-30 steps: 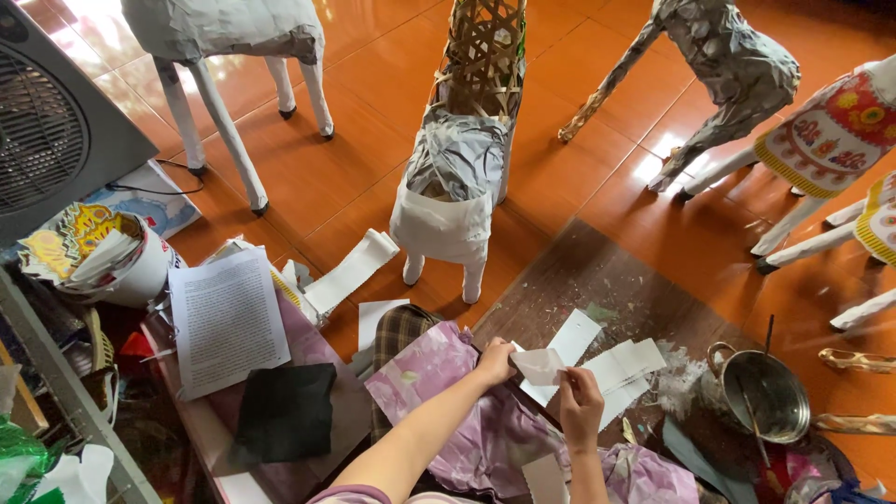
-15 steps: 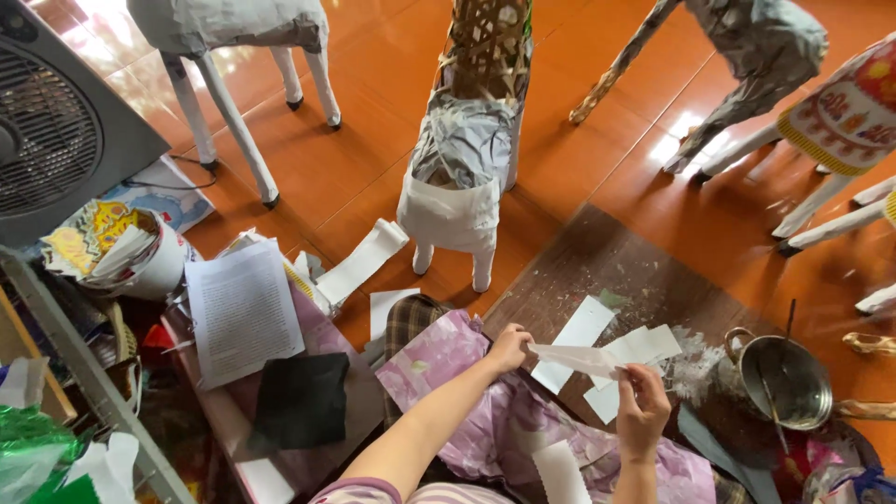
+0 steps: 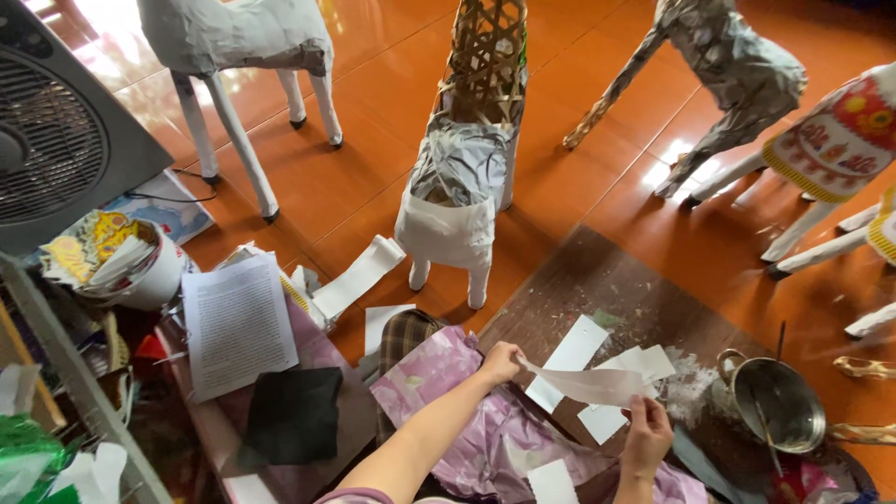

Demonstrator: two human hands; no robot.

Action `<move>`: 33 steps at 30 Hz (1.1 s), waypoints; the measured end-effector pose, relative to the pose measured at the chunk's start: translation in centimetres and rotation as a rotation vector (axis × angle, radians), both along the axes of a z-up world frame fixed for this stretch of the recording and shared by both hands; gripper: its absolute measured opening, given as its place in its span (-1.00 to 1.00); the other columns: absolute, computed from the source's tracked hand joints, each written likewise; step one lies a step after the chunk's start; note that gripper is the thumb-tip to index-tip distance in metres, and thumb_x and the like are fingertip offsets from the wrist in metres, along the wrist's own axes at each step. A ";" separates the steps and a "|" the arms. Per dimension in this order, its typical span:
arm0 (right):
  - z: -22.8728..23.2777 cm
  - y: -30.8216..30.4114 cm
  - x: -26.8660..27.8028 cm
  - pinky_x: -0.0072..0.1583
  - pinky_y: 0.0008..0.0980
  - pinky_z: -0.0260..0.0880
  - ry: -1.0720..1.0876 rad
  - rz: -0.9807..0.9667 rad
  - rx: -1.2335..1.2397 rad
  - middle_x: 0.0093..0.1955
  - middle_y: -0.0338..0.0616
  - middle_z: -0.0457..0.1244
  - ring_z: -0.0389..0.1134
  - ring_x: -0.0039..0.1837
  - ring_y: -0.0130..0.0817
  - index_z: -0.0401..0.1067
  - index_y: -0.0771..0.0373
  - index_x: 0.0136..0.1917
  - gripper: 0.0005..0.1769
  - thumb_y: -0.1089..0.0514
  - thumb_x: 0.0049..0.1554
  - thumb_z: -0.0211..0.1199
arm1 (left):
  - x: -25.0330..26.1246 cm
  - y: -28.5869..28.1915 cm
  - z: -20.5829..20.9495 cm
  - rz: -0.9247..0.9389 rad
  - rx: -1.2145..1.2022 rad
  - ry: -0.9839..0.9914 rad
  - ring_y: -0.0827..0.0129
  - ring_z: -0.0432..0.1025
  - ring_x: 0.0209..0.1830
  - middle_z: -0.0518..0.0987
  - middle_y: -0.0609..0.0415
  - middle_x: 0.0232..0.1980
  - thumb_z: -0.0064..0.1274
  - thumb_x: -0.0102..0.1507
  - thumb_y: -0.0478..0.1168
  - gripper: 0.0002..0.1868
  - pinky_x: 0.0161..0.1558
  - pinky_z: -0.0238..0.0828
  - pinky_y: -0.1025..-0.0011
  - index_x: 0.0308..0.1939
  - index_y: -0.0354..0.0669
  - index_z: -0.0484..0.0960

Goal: Applying glue-coated paper strips to a frame to create a papier-mâché figure

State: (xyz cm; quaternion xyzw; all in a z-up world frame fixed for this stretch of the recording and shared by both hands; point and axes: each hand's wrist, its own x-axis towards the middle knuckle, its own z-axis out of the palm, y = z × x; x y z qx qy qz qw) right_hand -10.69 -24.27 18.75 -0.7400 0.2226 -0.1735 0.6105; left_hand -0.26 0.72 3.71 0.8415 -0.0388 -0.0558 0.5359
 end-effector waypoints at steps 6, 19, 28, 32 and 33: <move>-3.9 -2.4 0.5 0.08 -0.52 0.40 -0.079 -0.081 0.343 0.00 -0.23 0.27 0.28 0.01 -0.47 0.39 0.25 0.10 -0.94 0.25 0.37 0.14 | 0.3 -0.2 -1.7 -0.048 -0.359 0.116 0.39 0.58 -0.36 0.71 0.01 -0.32 0.17 0.00 -0.43 -0.83 -0.27 0.49 0.52 -0.31 -0.30 0.66; -3.7 -2.3 0.4 0.07 -0.49 0.38 -0.077 -0.092 0.321 0.00 -0.18 0.25 0.27 0.00 -0.43 0.39 0.31 0.10 -0.90 0.22 0.36 0.16 | -0.6 0.3 1.4 -0.010 -0.328 0.304 0.43 0.50 -0.29 0.67 0.09 -0.27 0.19 0.06 -0.34 -0.81 -0.14 0.47 0.55 -0.25 -0.25 0.65; -3.5 -2.9 1.4 0.14 -0.46 0.44 -0.185 -0.010 0.471 0.03 -0.27 0.28 0.32 0.04 -0.47 0.38 0.16 0.10 -0.93 0.23 0.33 0.19 | -0.7 4.7 12.6 -0.074 -0.507 0.451 0.46 0.40 -0.31 0.57 0.04 -0.23 0.17 0.25 -0.39 -0.89 -0.19 0.43 0.62 -0.15 -0.24 0.60; -1.7 -1.3 2.9 0.22 -0.32 0.43 -0.226 0.103 0.589 0.02 -0.27 0.34 0.34 0.15 -0.34 0.46 0.12 0.00 -0.89 0.19 0.19 0.33 | -1.5 8.7 16.0 -0.128 -0.567 0.409 0.48 0.32 -0.33 0.49 0.04 -0.24 0.13 0.33 -0.38 -0.92 -0.24 0.34 0.63 -0.13 -0.27 0.55; -1.4 -0.8 3.4 0.18 -0.36 0.47 -0.271 0.162 0.657 -0.05 -0.30 0.37 0.39 0.08 -0.40 0.50 0.11 -0.02 -0.85 0.22 0.12 0.40 | -1.8 9.8 16.3 -0.129 -0.569 0.362 0.46 0.34 -0.31 0.50 0.05 -0.24 0.15 0.31 -0.38 -0.91 -0.21 0.36 0.60 -0.15 -0.27 0.55</move>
